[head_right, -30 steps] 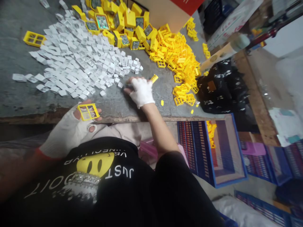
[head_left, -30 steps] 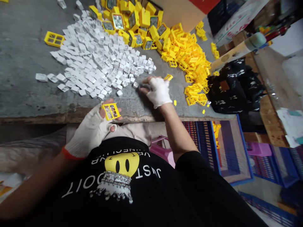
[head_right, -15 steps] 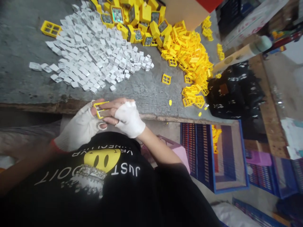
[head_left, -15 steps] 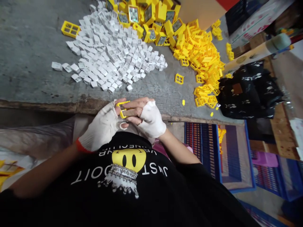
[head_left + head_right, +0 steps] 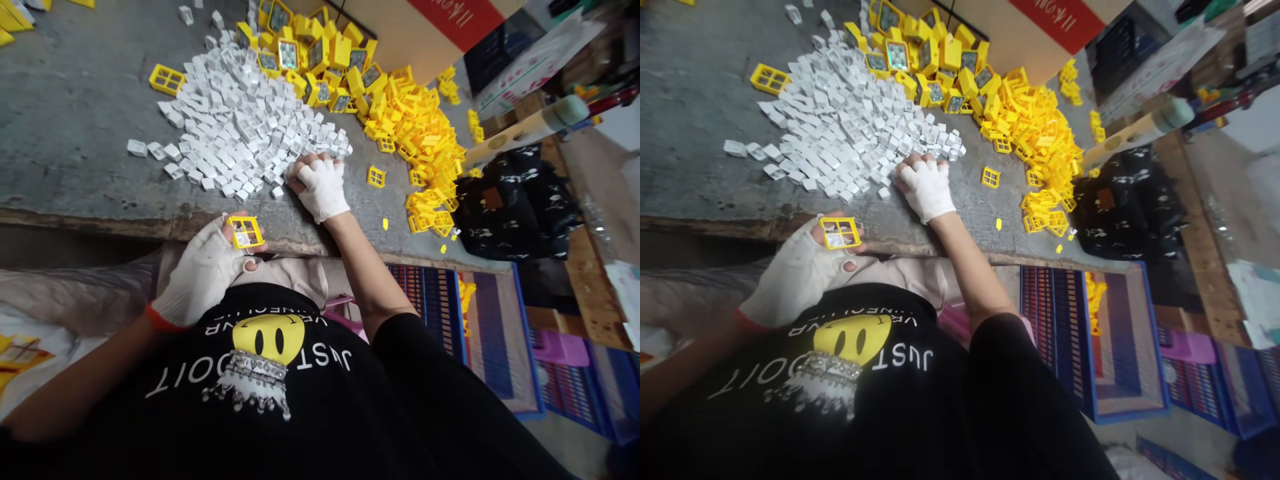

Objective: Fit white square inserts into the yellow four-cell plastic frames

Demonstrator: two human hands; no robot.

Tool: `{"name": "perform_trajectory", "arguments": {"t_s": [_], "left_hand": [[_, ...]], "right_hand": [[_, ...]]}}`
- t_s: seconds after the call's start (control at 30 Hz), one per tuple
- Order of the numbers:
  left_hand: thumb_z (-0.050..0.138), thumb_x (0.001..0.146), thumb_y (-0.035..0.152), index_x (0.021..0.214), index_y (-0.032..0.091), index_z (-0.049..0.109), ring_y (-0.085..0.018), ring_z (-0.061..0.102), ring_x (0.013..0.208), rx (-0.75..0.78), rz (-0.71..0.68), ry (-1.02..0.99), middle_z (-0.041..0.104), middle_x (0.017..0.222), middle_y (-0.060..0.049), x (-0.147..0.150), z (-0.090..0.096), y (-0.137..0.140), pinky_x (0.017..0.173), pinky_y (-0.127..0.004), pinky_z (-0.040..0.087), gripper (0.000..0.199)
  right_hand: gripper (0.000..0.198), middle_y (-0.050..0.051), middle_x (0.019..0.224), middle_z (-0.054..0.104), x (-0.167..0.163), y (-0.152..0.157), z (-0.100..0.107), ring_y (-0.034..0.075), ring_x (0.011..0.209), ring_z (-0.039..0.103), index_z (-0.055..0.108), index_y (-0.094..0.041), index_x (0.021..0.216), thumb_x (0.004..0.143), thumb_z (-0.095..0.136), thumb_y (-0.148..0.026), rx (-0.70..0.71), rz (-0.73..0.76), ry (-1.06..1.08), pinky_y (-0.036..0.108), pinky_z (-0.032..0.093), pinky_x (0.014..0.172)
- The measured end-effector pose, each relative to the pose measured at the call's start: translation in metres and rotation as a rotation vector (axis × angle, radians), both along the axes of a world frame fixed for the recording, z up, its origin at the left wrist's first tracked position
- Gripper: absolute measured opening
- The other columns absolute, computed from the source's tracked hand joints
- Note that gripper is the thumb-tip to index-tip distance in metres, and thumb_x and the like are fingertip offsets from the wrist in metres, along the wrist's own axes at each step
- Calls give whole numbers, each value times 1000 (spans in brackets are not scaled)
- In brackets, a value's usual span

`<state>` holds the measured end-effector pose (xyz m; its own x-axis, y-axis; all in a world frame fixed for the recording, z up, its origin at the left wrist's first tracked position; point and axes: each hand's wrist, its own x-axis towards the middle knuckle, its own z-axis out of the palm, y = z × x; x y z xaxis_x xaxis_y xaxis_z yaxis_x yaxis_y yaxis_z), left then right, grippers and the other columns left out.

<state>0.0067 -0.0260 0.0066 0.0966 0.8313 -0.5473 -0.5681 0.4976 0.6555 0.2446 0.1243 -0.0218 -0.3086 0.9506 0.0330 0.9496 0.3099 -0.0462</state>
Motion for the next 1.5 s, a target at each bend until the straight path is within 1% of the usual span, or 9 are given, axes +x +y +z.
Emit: {"name": "perform_trajectory", "arguments": {"t_s": [0.13,0.4,0.63,0.73,0.93,1.07,1.17,1.3,1.5], "left_hand": [[89,112,37,130,25,83,-25,82,101,55,-6,-4,86,130,-11,4,-8,5,72,-29,64,22],[96,102,24,126,23,87,-28,86,109,57,-100,-92,90,136,-12,10,-18,2,76,-32,67,26],[99,101,31,126,24,85,-35,89,117,71,-121,-179,91,131,-12,5,-21,0,72,-32,66,29],[94,106,33,126,24,84,-34,90,112,84,-130,-208,91,125,-11,5,-21,1,71,-31,66,25],[86,110,32,126,23,83,-25,86,93,10,-123,-221,89,116,-9,-3,-24,2,66,-28,62,19],[80,115,37,125,24,83,-25,83,96,-26,-60,-189,89,116,-8,-7,-11,1,69,-29,62,16],[79,117,38,127,25,82,-26,82,103,-45,-8,-78,90,125,-9,-7,-4,0,74,-31,63,16],[81,114,33,133,25,80,-27,84,106,-17,18,50,89,130,-11,-8,-3,0,78,-31,64,21],[80,115,31,134,23,79,-24,84,106,-14,44,35,87,130,-10,-4,2,2,78,-29,65,21]], "right_hand": [[26,16,146,88,14,-29,5,45,150,65,85,-25,130,121,62,-33,32,95,157,76,45,133],[32,7,137,92,5,-111,1,33,129,77,93,-33,129,127,68,-53,80,288,489,58,52,121],[34,5,121,96,-14,-109,-12,28,114,86,91,-30,117,128,71,-55,298,329,924,52,58,108],[34,4,120,96,-19,-104,-14,28,114,87,92,-31,114,125,74,-58,289,326,1030,51,61,106],[42,4,138,95,-1,-92,-19,29,123,86,97,-37,130,123,71,-70,-54,436,846,52,63,117],[30,6,126,93,11,-58,-19,31,119,83,90,-30,131,118,79,-55,22,60,730,56,62,120],[27,11,122,91,0,-30,-13,37,122,80,83,-26,124,116,81,-51,-27,-101,360,65,57,122],[27,18,134,87,-22,-24,-6,43,136,74,80,-24,130,122,74,-48,-79,-91,81,66,50,125],[21,13,138,86,-12,-56,-12,37,139,69,84,-30,132,124,65,-35,-49,66,228,60,48,126]]}}
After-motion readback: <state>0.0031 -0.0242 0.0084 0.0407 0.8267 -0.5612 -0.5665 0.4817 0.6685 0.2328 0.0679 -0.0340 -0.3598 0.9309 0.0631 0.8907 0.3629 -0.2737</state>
